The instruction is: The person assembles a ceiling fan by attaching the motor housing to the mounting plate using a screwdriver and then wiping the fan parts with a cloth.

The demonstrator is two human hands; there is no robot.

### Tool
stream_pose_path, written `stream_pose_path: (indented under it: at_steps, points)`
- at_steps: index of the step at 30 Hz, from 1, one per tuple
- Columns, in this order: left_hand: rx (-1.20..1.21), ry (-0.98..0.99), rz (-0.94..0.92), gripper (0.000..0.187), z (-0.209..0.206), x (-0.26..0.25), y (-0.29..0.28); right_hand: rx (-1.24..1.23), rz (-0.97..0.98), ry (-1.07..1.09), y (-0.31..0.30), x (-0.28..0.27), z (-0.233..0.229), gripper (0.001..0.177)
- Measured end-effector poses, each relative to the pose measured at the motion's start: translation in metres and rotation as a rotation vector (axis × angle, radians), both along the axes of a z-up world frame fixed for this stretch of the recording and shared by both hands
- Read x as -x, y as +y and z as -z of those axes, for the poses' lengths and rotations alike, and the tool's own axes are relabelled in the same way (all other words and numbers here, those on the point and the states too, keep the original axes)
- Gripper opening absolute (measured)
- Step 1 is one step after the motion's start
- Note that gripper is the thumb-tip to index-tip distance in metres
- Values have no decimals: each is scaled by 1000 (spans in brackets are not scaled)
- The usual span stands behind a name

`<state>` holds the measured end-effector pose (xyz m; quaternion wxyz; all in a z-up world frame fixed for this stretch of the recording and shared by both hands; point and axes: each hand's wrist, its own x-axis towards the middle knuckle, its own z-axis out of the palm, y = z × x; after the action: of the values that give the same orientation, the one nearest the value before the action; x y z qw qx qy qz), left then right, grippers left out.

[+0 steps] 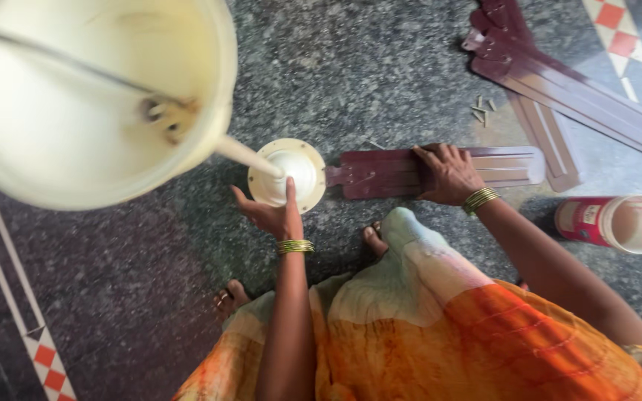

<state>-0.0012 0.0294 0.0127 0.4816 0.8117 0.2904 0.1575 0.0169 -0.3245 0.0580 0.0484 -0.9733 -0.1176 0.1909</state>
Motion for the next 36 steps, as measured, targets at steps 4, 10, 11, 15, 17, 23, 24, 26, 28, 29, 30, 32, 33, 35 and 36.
stream_pose_path:
  at_steps: [4,10,11,15,17,23,24,26,28,29,30,32,33,35,36]
  points:
    - [140,-384,392,100,-57,-29,43,20,-10,3,0,5,7,119]
    - [526,-240,562,38,-56,-76,48,54,58,15,12,33,2,116]
    - [579,-166,477,44,-47,-79,38,44,78,9,12,40,1,114]
    - [410,-162,264,52,-13,-73,10,14,113,-67,12,63,8,102]
    - [426,-131,237,55,-1,-70,4,6,156,-82,12,75,11,98]
    - [523,-213,156,48,8,-78,10,-145,422,-159,13,100,-7,101]
    - [526,-198,165,48,8,-77,13,-151,469,-191,11,100,-12,103]
    - [546,-178,191,49,5,-74,17,-162,559,-262,6,92,-20,108]
    - [565,-165,217,51,1,-71,16,-204,797,-262,-10,74,-27,107]
    - [536,-173,245,51,-1,-70,14,-232,908,-260,-21,59,-28,107]
    - [507,-180,272,52,-2,-70,13,-308,999,-307,-34,45,-29,105]
    - [477,-177,285,51,-3,-70,12,-199,1016,-428,-70,1,-26,107]
    - [476,-163,274,49,-3,-70,11,-15,940,-498,-93,-19,-25,113]
    - [494,-147,268,48,0,-70,14,-2,969,-455,-130,-53,-14,109]
    - [513,-144,273,47,2,-71,16,19,1031,-403,-145,-68,-7,107]
